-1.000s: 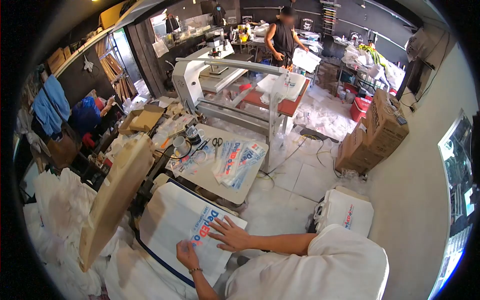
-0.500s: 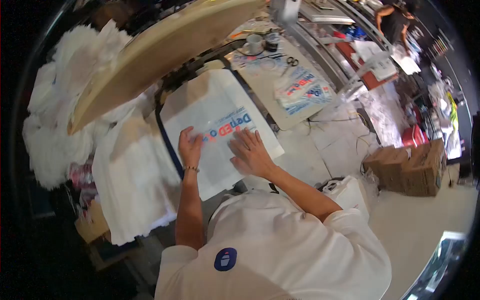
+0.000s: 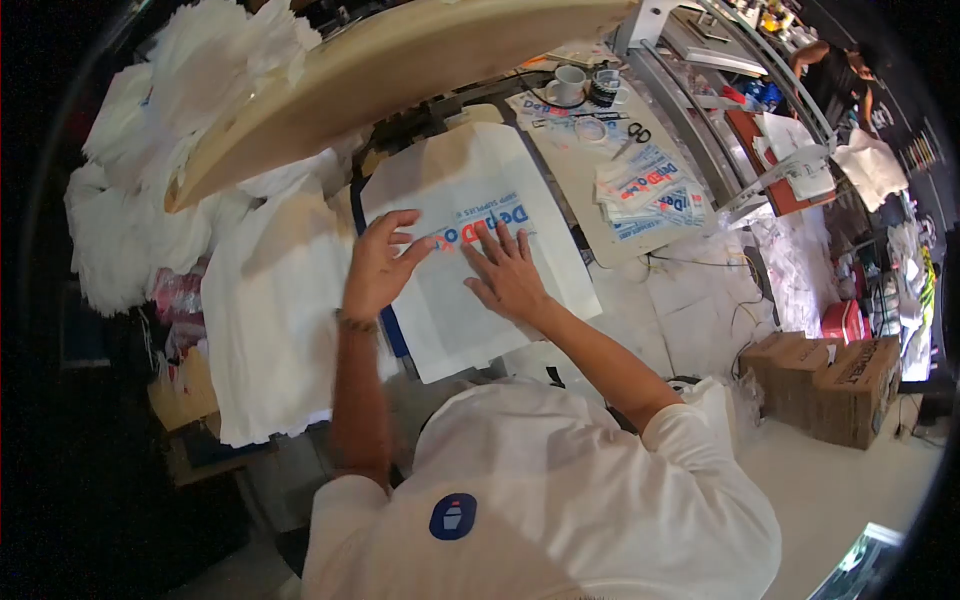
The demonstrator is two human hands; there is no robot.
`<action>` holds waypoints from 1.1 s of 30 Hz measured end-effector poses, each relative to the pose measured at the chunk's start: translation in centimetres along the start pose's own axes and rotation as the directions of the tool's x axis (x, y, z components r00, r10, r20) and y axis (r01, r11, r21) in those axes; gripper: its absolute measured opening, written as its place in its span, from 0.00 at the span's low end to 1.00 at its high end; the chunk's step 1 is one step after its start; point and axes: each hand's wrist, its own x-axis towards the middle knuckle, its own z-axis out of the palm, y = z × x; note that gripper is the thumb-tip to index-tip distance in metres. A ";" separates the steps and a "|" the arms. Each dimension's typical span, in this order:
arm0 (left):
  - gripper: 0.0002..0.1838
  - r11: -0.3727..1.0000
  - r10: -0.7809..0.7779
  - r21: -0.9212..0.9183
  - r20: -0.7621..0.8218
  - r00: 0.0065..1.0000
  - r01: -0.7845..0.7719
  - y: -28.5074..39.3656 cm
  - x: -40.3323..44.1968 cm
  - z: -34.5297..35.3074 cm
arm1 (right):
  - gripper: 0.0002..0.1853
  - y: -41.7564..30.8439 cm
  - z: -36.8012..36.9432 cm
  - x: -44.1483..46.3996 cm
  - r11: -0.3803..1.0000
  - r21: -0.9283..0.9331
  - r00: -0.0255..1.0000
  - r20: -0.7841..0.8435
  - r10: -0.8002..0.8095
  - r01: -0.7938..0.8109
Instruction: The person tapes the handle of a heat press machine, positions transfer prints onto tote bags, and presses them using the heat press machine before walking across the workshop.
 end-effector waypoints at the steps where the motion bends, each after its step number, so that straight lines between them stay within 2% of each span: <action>1: 0.26 0.984 0.176 0.005 0.093 0.980 -0.177 4.8 -1.1 -1.9 | 0.31 0.1 0.0 0.2 1.000 -0.006 1.000 -0.009 -0.015 0.015; 2: 0.23 0.938 0.342 -0.005 0.187 0.921 -0.347 9.8 -2.2 -3.7 | 0.31 0.1 0.0 0.4 1.000 0.004 1.000 -0.004 -0.028 0.028; 4: 0.17 0.848 0.473 0.077 0.337 0.814 -0.524 16.5 -3.4 -7.2 | 0.31 0.2 0.1 0.6 1.000 0.003 1.000 -0.012 -0.024 0.024; 6: 0.16 0.768 0.466 0.328 0.303 0.831 -0.551 21.7 -4.1 -10.4 | 0.31 0.3 0.3 0.7 1.000 0.016 1.000 -0.009 -0.024 0.024; 8: 0.16 0.479 0.611 0.726 0.128 0.781 -0.494 26.1 -2.9 -12.7 | 0.31 0.5 0.3 0.5 1.000 0.022 1.000 -0.011 -0.011 0.011; 10: 0.16 0.237 0.738 0.812 0.208 0.642 -0.534 29.7 2.2 -18.5 | 0.30 0.4 0.2 0.4 1.000 0.021 0.999 -0.028 -0.017 0.018; 12: 0.16 0.147 0.733 0.859 0.239 0.637 -0.491 31.6 7.1 -21.4 | 0.30 0.4 0.0 0.3 1.000 0.024 0.999 -0.032 -0.007 0.008; 15: 0.17 0.175 0.580 0.885 0.261 0.772 -0.431 32.3 11.4 -20.9 | 0.29 0.4 -0.1 0.2 1.000 0.019 0.999 -0.041 -0.005 0.005; 18: 0.17 0.210 0.450 0.885 0.290 0.845 -0.416 31.5 13.4 -19.5 | 0.29 0.5 0.0 0.3 1.000 0.007 0.999 -0.048 -0.008 0.008; 24: 0.18 0.267 0.382 0.877 0.284 0.879 -0.399 30.9 13.4 -18.1 | 0.29 0.6 0.4 0.2 1.000 0.000 0.998 -0.070 -0.010 0.010; 33: 0.19 0.345 0.399 0.868 0.209 0.893 -0.357 31.2 11.0 -17.6 | 0.28 0.4 -0.1 -0.1 0.999 0.017 0.996 -0.078 -0.030 0.031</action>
